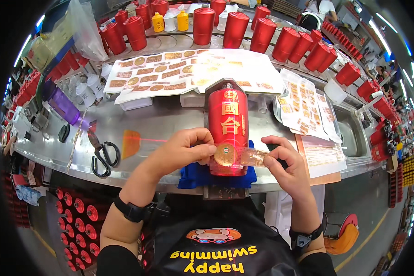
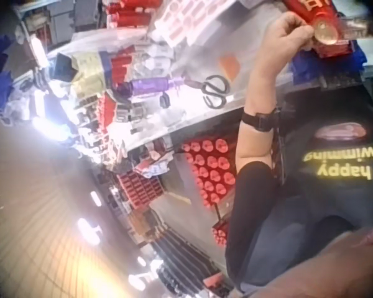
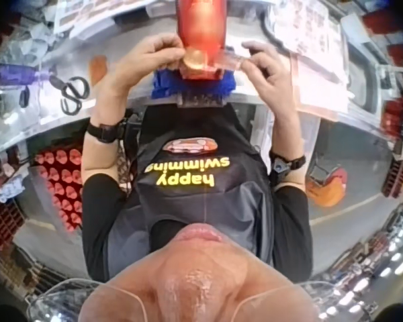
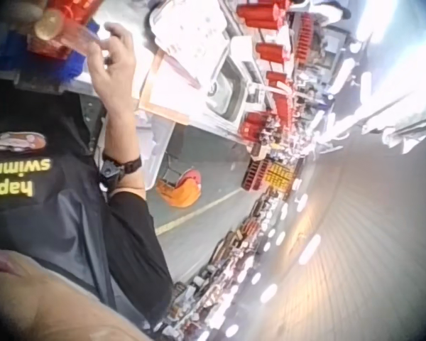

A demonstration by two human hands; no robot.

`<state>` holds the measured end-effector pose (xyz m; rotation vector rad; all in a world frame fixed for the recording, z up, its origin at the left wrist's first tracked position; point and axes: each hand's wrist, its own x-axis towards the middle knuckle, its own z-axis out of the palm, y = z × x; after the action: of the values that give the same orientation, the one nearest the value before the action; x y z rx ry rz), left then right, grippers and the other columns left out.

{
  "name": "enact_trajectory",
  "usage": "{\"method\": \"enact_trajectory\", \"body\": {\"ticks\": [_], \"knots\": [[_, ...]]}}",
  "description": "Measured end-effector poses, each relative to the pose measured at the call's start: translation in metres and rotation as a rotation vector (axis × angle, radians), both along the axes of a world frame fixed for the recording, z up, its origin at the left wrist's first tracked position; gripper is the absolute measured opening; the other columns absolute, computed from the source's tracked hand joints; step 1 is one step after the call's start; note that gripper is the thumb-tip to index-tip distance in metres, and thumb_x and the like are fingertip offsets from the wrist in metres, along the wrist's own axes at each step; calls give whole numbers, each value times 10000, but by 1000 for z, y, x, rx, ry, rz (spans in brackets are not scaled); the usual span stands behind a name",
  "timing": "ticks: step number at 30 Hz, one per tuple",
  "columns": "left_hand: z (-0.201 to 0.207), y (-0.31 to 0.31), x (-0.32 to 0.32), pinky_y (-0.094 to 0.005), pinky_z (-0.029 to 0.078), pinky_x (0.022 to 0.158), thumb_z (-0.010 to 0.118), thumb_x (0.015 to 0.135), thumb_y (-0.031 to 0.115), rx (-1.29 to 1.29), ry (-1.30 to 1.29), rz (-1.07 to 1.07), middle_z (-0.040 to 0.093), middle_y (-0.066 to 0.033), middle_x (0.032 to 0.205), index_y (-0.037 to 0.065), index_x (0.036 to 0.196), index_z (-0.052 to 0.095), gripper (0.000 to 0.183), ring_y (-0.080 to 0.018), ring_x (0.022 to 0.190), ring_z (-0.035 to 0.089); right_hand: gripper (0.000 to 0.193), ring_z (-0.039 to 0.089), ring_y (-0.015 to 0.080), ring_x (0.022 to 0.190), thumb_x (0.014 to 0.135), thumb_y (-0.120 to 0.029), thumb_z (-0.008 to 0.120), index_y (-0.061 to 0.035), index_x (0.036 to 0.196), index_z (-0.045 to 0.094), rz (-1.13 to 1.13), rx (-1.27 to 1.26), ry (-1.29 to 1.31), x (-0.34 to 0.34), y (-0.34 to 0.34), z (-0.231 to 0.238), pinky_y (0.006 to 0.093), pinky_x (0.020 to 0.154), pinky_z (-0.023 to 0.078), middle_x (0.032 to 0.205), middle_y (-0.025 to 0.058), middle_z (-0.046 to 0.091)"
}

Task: The person applies labels to a red bottle by hand, smoothing them with a scraper and a cloth. They pick up labels from a sheet, align them on the bottle, and press them down before setting the bottle aside to repeat the process.

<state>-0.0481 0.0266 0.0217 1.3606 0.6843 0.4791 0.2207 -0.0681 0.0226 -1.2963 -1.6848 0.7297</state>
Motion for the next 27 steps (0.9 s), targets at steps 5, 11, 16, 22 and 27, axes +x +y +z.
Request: {"method": "enact_trajectory", "body": {"ticks": [5, 11, 16, 22, 27], "knots": [[-4, 1, 3, -237, 426, 626, 626, 938, 161, -9, -73, 25, 565, -2, 773, 22, 890, 568, 158, -66, 688, 494, 93, 585, 201, 976, 858, -52, 645, 35, 831, 629, -32, 19, 1, 3, 1, -5, 307, 849, 455, 1169, 155, 599], [-7, 3, 5, -240, 425, 622, 630, 940, 156, -21, -58, 44, 560, 0, 766, 20, 878, 560, 166, -64, 687, 487, 99, 581, 234, 1041, 864, -55, 645, 39, 837, 632, -51, -15, 7, 6, 6, -7, 327, 903, 447, 1170, 157, 597], [-8, 4, 4, -240, 422, 615, 628, 942, 145, -19, -62, 55, 557, 0, 763, 19, 871, 555, 163, -64, 681, 484, 101, 582, 229, 1035, 867, -57, 646, 39, 838, 632, -43, -19, 5, 5, 9, -6, 318, 887, 450, 1167, 155, 598], [-12, 5, 4, -239, 420, 612, 631, 946, 154, -37, -106, 55, 556, -2, 758, 13, 866, 551, 180, -64, 678, 481, 100, 587, 204, 981, 867, -58, 645, 36, 834, 633, -36, -9, 10, 6, 13, -12, 296, 831, 451, 1163, 152, 598], [-11, 6, 3, -238, 432, 618, 632, 946, 151, -26, -86, 57, 564, -6, 759, 13, 858, 548, 184, -63, 689, 497, 111, 581, 159, 911, 867, -70, 651, 36, 838, 636, -37, 10, 11, 5, 15, -15, 267, 773, 450, 1150, 148, 601]]}}
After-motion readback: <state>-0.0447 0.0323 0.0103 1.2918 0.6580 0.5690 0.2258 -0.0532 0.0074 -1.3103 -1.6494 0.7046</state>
